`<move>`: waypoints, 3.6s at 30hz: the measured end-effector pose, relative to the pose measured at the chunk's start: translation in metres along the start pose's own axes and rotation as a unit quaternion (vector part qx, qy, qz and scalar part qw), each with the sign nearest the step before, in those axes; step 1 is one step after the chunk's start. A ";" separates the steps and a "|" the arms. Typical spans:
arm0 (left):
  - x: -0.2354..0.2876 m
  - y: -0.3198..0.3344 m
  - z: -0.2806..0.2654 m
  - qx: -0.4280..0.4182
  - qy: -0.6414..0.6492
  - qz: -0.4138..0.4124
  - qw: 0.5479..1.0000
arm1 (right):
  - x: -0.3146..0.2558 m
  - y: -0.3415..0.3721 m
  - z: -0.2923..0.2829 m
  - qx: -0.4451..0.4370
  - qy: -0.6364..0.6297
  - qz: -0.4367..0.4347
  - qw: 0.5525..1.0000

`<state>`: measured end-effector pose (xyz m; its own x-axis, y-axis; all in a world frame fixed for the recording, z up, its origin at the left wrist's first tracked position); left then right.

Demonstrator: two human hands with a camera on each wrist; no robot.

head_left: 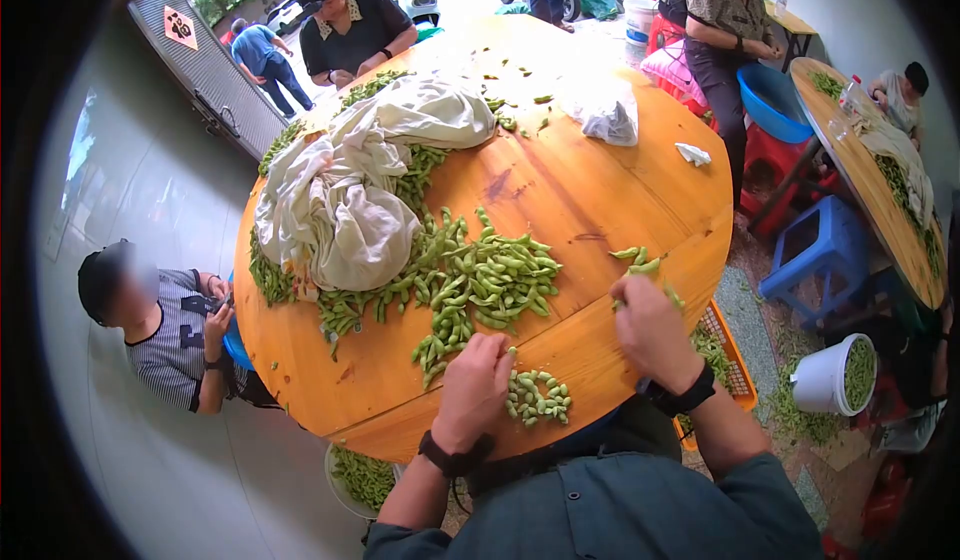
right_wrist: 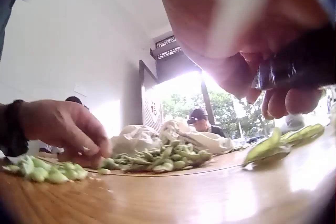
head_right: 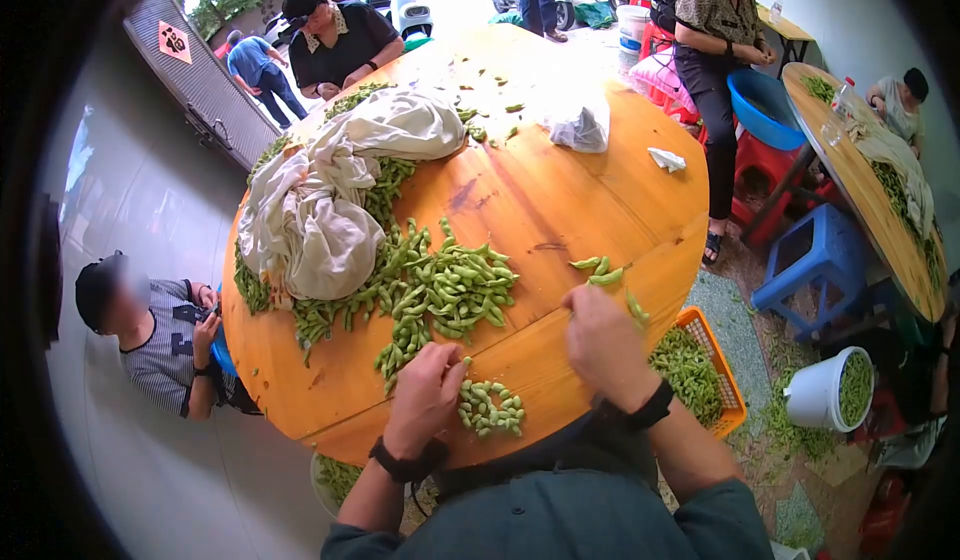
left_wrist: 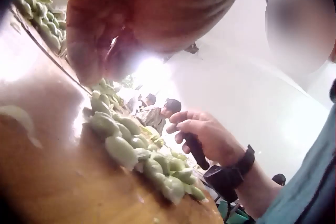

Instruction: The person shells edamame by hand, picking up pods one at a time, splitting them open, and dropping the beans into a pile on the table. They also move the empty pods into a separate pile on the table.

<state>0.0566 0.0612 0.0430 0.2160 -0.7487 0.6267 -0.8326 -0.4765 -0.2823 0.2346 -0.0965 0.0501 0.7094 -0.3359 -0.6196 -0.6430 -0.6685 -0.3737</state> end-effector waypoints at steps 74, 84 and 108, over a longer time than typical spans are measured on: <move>-0.007 0.027 0.032 -0.172 0.604 -0.299 0.718 | -0.064 0.022 0.050 -0.195 -0.228 -0.104 0.948; 0.035 0.014 0.003 -0.063 0.037 0.060 0.996 | -0.056 0.018 0.056 -0.242 -0.280 0.012 0.929; -0.002 0.026 0.038 -0.151 0.467 -0.261 0.831 | -0.045 0.015 0.070 -0.299 -0.296 0.038 0.906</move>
<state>0.0544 0.0326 0.0070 0.2159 0.2746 0.9370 -0.8704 -0.3807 0.3121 0.1733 -0.0449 0.0239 0.2767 -0.1002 -0.9557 -0.2864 -0.9579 0.0175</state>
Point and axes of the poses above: each hand's wrist, its own y-axis away from the middle knuckle, its own z-axis out of the palm, x = y × z, the point moved 7 cm from there along -y, towards the middle knuckle, and after that the axes turned 3 degrees about z, right-handed, at the moved point
